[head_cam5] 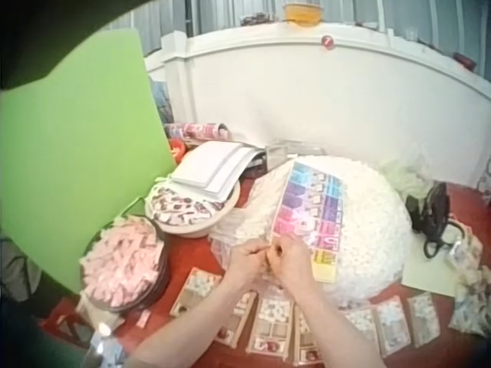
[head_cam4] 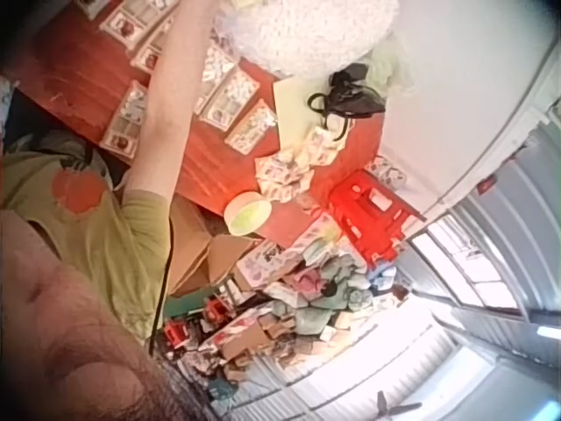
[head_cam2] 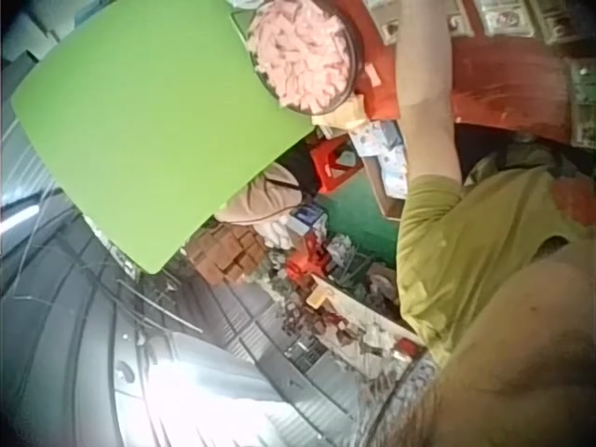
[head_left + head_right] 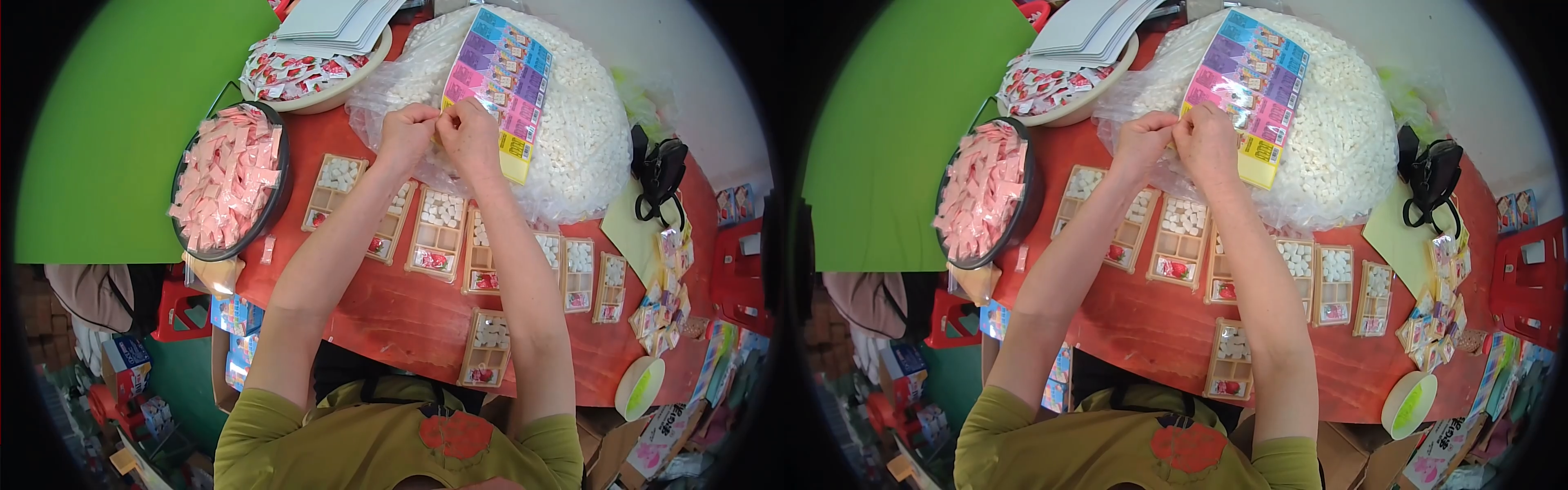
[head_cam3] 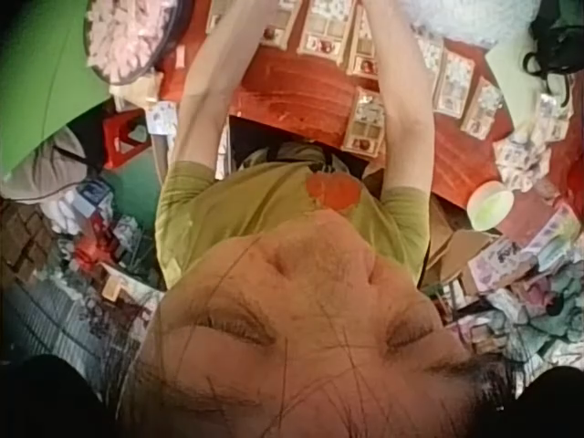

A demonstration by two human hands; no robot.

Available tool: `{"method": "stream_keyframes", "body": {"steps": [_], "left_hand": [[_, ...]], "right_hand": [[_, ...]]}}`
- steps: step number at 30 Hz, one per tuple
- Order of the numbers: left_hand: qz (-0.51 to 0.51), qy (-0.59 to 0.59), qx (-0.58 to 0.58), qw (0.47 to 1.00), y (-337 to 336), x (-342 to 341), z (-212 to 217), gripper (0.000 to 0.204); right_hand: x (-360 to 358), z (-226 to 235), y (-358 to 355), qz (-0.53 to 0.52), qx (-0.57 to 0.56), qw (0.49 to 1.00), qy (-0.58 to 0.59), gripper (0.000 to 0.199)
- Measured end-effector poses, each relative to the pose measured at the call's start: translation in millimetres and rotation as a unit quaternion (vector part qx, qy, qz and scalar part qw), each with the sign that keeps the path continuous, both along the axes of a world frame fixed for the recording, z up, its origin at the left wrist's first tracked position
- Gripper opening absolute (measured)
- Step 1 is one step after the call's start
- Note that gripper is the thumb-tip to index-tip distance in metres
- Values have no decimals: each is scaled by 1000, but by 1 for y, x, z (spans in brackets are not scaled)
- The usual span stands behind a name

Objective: Applying decorative labels to small plastic containers filled with snacks.

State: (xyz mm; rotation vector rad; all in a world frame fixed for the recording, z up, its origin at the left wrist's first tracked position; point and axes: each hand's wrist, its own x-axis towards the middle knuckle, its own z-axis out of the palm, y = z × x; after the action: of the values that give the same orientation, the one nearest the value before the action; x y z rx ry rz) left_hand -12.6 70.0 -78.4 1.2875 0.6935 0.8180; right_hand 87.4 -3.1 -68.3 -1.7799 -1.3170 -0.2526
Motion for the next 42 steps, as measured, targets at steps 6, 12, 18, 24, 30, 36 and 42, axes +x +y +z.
{"method": "stream_keyframes", "body": {"steps": [6, 12, 18, 24, 30, 36, 42], "left_hand": [[15, 13, -57, 998, -7, -3, 4, 12], [126, 22, -134, 983, -6, 11, -1, 15], [131, 21, -135, 982, -1, 11, -4, 20], [168, 77, 116, 976, -44, 17, -8, 16], [38, -46, 538, 841, -167, 61, 25, 29], [-50, 117, 303, 944, -244, 107, 45, 59], [-127, 233, 8, 964, -252, 148, 34, 73]], "right_hand": [[8, -2, 1, -39, 2, 977, 212, 13], [73, 9, -59, 0, 215, 776, 592, 17], [162, 31, -236, 115, 391, 689, 599, 11], [77, 85, -282, -11, 399, 759, 514, 11], [99, 85, -280, 9, 383, 747, 543, 8], [105, 125, -293, 42, 316, 730, 605, 11], [111, 154, -330, 90, 321, 706, 625, 14]]}}
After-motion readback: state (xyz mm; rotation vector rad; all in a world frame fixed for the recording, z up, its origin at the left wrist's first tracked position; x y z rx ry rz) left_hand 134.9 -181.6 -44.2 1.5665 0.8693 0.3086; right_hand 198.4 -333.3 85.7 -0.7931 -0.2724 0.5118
